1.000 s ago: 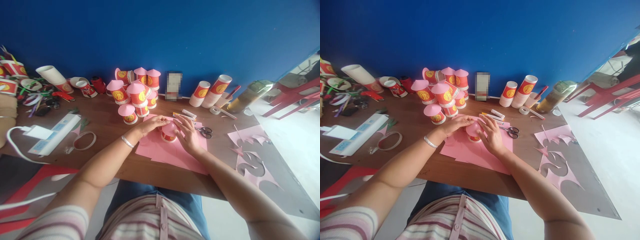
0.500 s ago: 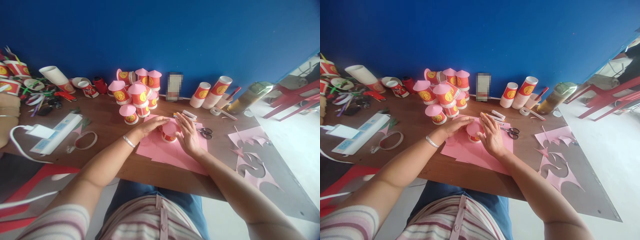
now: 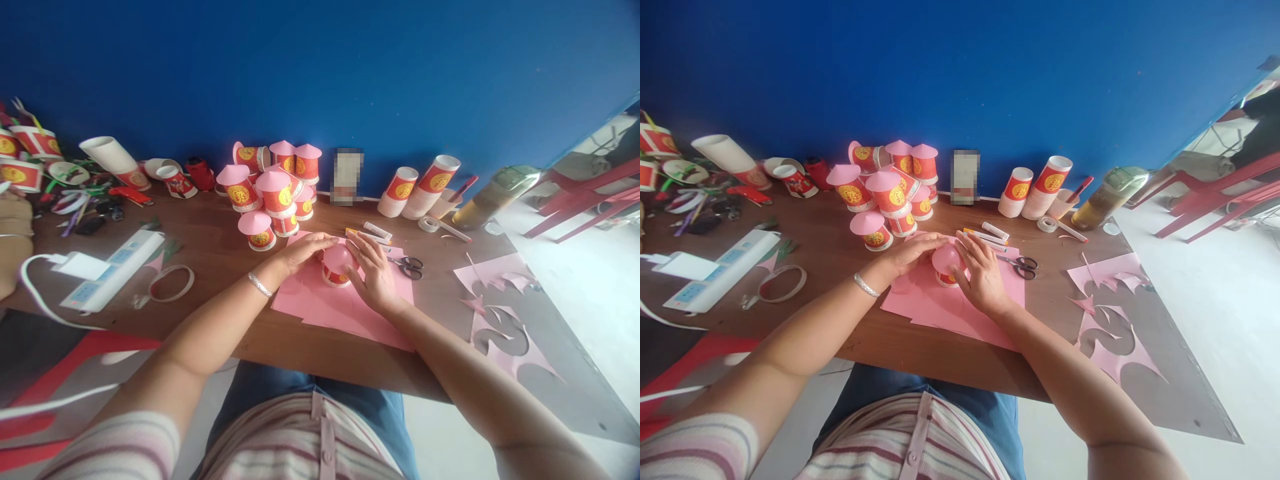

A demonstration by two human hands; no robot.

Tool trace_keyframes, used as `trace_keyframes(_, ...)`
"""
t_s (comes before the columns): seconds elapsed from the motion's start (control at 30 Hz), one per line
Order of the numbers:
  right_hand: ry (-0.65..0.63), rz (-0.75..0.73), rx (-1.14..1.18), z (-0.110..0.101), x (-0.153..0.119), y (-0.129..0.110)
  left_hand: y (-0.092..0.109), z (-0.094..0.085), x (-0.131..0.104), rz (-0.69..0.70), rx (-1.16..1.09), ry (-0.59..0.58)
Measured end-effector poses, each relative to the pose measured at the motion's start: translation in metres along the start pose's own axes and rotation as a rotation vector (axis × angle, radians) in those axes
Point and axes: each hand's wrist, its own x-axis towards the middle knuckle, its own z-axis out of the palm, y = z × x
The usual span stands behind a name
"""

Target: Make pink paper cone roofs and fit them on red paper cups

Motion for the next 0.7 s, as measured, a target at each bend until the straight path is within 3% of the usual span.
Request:
trace_keyframes(0.17,0.003,0.000,0.005,0.000,0.000,0.001,-0.002,0.003,0.004,0.026,-0.021,-0.052)
trace_keyframes(0.7,0.018,-0.009,0.020,0.000,0.002,0.000,0.002,0.006,0.011,0.041,-0.026,-0.048)
